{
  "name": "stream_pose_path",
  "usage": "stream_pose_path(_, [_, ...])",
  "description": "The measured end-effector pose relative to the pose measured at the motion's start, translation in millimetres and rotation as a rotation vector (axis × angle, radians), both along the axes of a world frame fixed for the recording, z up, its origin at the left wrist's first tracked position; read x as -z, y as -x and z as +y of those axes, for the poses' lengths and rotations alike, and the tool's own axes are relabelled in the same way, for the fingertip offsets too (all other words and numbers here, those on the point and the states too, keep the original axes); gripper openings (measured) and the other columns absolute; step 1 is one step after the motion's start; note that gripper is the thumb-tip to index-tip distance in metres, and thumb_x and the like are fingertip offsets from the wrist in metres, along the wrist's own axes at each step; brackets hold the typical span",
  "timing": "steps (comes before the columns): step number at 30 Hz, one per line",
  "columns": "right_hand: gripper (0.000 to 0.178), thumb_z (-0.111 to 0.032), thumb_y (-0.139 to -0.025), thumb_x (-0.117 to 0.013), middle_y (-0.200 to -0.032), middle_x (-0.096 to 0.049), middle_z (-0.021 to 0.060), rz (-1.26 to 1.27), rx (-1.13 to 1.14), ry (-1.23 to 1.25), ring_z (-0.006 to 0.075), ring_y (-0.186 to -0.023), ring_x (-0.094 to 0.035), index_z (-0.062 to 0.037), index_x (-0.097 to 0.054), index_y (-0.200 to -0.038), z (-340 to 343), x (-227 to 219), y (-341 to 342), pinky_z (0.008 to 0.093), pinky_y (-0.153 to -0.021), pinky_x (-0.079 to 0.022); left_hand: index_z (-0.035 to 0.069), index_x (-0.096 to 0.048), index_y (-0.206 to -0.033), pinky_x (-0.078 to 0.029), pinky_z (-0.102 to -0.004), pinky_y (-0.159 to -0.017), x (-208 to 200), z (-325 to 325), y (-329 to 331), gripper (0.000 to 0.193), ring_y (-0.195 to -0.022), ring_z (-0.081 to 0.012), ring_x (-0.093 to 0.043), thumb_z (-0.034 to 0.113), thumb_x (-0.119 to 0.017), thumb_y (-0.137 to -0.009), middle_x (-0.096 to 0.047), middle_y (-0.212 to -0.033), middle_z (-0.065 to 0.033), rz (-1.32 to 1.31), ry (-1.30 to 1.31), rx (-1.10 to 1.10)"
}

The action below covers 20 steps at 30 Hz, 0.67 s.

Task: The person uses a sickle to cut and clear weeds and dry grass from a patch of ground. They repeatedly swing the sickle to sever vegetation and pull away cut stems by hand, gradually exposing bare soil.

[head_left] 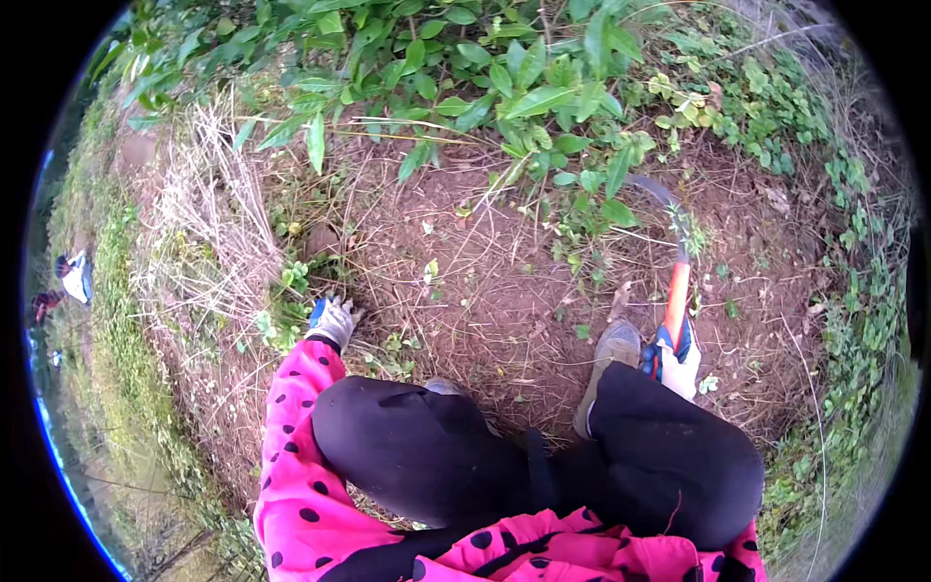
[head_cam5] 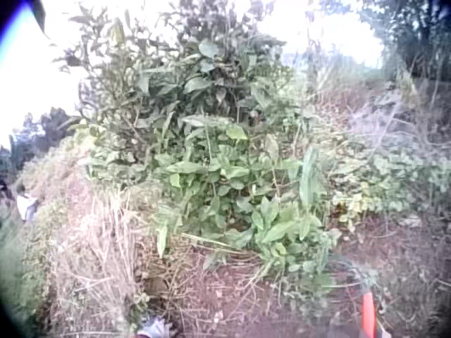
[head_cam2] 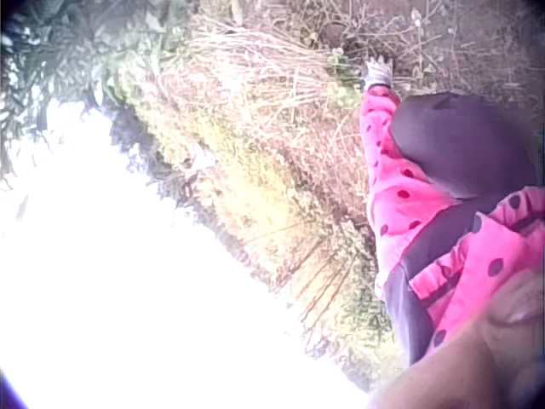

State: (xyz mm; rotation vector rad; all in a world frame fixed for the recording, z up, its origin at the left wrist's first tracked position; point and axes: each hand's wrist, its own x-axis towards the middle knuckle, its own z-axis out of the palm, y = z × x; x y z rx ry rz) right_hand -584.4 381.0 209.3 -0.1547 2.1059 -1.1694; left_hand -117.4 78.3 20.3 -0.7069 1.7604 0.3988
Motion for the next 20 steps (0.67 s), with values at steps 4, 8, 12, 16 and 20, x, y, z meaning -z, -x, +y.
stream_pose_path(4, [0.037, -0.006, -0.088, -0.050, -0.062, -0.053, 0.0056, -0.174, 0.163, 0.265, 0.0136, -0.043, -0.050, -0.0085, -0.040, -0.123, -29, -11, -6, 0.0292, -0.037, -0.043, 0.020, -0.037, -0.134, -0.040, -0.0431, -0.090, -92, -8, 8, 0.073, -0.106, -0.0304, -0.052, 0.037, -0.065, -0.069, -0.052, -0.115, -0.0131, -0.019, 0.033, 0.097])
stream_pose_path(8, [0.019, -0.012, -0.088, -0.053, -0.062, -0.051, 0.0049, -0.185, 0.322, 0.309, 0.0145, -0.043, -0.049, -0.0074, -0.044, -0.104, -37, 9, 10, 0.0309, -0.037, -0.045, 0.011, -0.053, -0.117, -0.051, -0.0378, -0.076, -170, -29, 59, 0.058, -0.087, -0.0314, -0.063, 0.034, -0.070, -0.066, -0.065, -0.089, -0.0156, 0.079, 0.026, 0.068])
stream_pose_path(12, [0.016, -0.011, -0.088, -0.053, -0.062, -0.051, 0.0042, -0.220, 0.387, 0.266, 0.0132, -0.044, -0.050, -0.0075, -0.046, -0.101, -27, 10, 25, 0.0296, -0.037, -0.045, 0.007, -0.052, -0.118, -0.030, -0.0496, -0.099, -183, -23, 148, 0.046, -0.109, -0.0304, -0.053, 0.025, -0.060, -0.076, -0.054, -0.117, -0.0138, 0.102, 0.214, 0.373])
stream_pose_path(16, [0.037, -0.005, -0.086, -0.053, -0.068, -0.053, 0.0018, -0.352, 0.243, 0.281, 0.0100, -0.048, -0.050, -0.0076, -0.043, -0.122, -31, 45, 8, 0.0275, -0.039, -0.045, 0.005, -0.054, -0.111, -0.037, -0.0454, -0.092, -306, 31, 262, 0.034, -0.093, -0.0278, -0.057, 0.014, -0.050, -0.078, -0.057, -0.101, -0.0136, 0.602, 0.298, 0.455])
stream_pose_path(20, [0.047, -0.006, -0.084, -0.057, -0.076, -0.056, 0.0035, -0.214, 0.115, 0.234, 0.0093, -0.056, -0.052, -0.0055, -0.041, -0.128, -20, 84, 7, 0.0267, -0.050, -0.048, 0.006, -0.050, -0.121, -0.036, -0.0406, -0.094, -407, 72, 352, 0.048, -0.106, -0.0265, -0.051, 0.021, -0.057, -0.075, -0.055, -0.112, -0.0102, 0.918, 0.113, 0.681])
